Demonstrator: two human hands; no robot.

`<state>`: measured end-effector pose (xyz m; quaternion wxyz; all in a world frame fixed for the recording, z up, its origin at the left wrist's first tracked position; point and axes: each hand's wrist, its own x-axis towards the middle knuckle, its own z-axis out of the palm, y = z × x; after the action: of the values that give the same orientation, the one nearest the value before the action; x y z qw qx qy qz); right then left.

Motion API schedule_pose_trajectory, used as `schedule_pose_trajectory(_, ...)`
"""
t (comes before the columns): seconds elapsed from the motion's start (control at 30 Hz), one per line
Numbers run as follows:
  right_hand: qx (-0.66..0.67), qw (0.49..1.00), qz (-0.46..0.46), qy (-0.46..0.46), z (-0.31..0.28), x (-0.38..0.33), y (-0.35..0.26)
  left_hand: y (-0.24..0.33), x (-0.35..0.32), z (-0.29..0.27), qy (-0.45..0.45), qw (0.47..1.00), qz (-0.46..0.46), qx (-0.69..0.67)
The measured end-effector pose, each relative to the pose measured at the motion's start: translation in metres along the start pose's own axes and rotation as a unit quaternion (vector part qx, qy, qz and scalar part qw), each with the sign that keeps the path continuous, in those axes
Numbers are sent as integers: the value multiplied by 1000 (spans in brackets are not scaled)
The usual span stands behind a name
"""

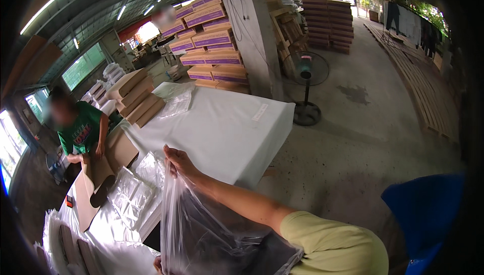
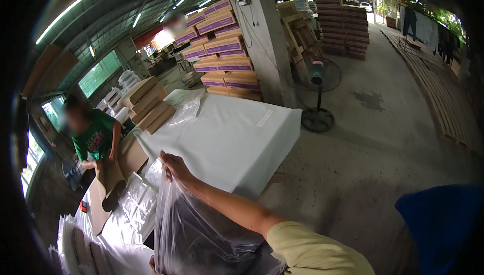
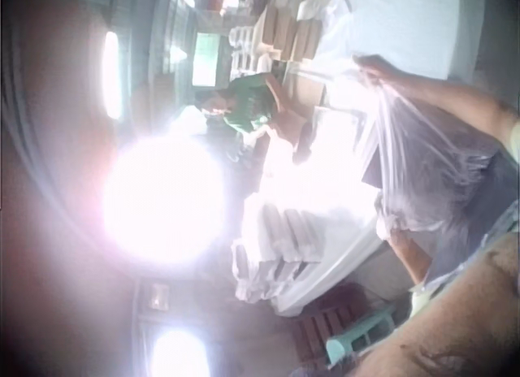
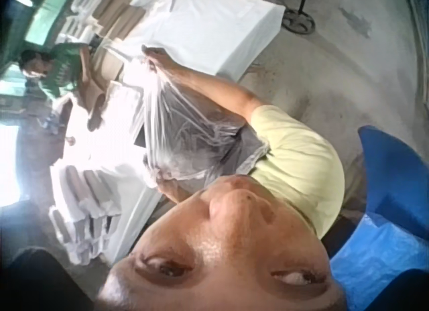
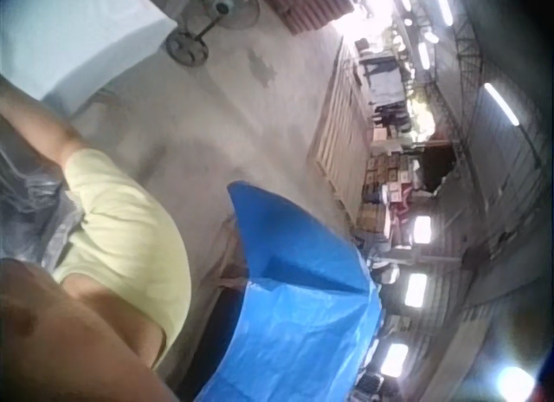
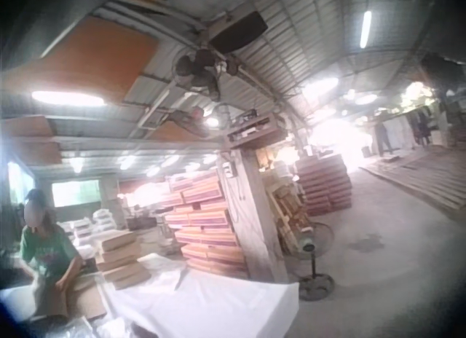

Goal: The person places a stack of paper into a clear plastic bag, pulls the bag up over the corners of the stack, and then repeats the process with a second stack of paper.

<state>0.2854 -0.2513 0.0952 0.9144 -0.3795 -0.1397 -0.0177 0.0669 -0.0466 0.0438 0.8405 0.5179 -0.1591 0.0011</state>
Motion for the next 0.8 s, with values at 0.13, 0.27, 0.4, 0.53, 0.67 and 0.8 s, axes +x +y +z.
schedule_pose_trajectory(0.13,-7,999,33,26,1,-8,-4,6,-12,-11,14,978,122,-167)
schedule_pose_trajectory(0.27,-25,994,-18,-101,0,-19,-7,9,-21,-18,21,954,173,-244)
schedule_pose_trajectory(0.4,-187,967,-50,-168,-2,-42,-20,-3,-8,-10,71,977,107,-168)
schedule_pose_trajectory(0.53,-202,898,57,-387,-9,-87,-21,-14,-3,-1,97,988,40,-114)
schedule_pose_trajectory(0.67,-156,816,168,-531,-21,-111,0,-21,1,4,113,990,-6,-83)
schedule_pose_trajectory(0.8,28,931,100,-349,-37,-99,6,-26,5,9,120,990,-40,-62)
